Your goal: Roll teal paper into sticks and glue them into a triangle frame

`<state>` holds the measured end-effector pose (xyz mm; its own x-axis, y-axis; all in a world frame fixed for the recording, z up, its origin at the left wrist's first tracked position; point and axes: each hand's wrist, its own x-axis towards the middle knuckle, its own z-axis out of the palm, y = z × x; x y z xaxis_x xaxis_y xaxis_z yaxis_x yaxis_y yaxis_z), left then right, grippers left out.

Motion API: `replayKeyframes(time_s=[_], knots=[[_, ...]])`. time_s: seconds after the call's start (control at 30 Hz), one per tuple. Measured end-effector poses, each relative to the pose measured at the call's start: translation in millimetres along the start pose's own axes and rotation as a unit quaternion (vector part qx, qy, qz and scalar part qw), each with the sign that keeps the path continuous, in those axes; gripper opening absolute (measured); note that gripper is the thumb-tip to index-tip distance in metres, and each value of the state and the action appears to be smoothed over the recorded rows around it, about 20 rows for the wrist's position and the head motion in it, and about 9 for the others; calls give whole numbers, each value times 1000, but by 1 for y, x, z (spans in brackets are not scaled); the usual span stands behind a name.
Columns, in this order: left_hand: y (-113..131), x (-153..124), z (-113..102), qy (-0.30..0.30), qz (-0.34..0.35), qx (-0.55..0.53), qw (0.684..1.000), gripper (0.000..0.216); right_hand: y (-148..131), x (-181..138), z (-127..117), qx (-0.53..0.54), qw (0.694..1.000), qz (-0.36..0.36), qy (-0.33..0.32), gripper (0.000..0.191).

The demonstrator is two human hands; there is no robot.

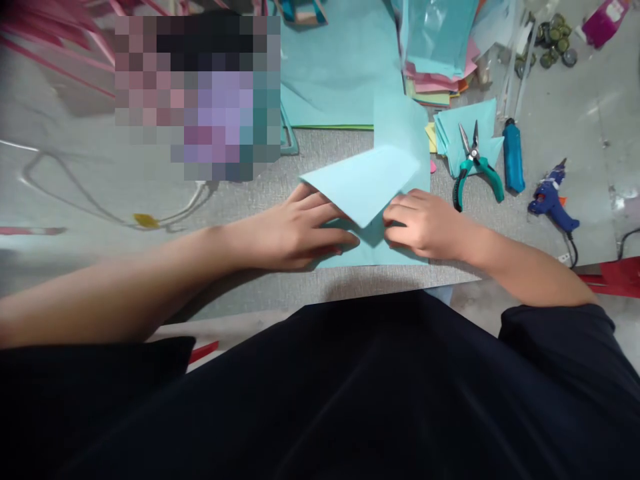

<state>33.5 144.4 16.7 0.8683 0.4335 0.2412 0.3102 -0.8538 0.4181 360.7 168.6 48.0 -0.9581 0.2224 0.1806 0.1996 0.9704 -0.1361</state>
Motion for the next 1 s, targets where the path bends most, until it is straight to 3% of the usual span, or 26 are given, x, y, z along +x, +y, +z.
replayKeyframes(time_s=[0.2, 0.4, 0.6, 1.0], knots=[[3, 4, 4, -5, 24, 34, 999, 26, -4, 2, 6, 13, 999, 23, -36, 52], [4, 3, 7, -7, 32, 78, 996, 28, -8, 2, 11, 45, 995, 79, -47, 49], [6, 1, 4, -16, 42, 116, 992, 31, -7, 0, 15, 59, 992, 106, -30, 77], [6, 4, 1, -22, 34, 98, 994, 26, -5, -1, 11, 76, 989, 117, -39, 64]])
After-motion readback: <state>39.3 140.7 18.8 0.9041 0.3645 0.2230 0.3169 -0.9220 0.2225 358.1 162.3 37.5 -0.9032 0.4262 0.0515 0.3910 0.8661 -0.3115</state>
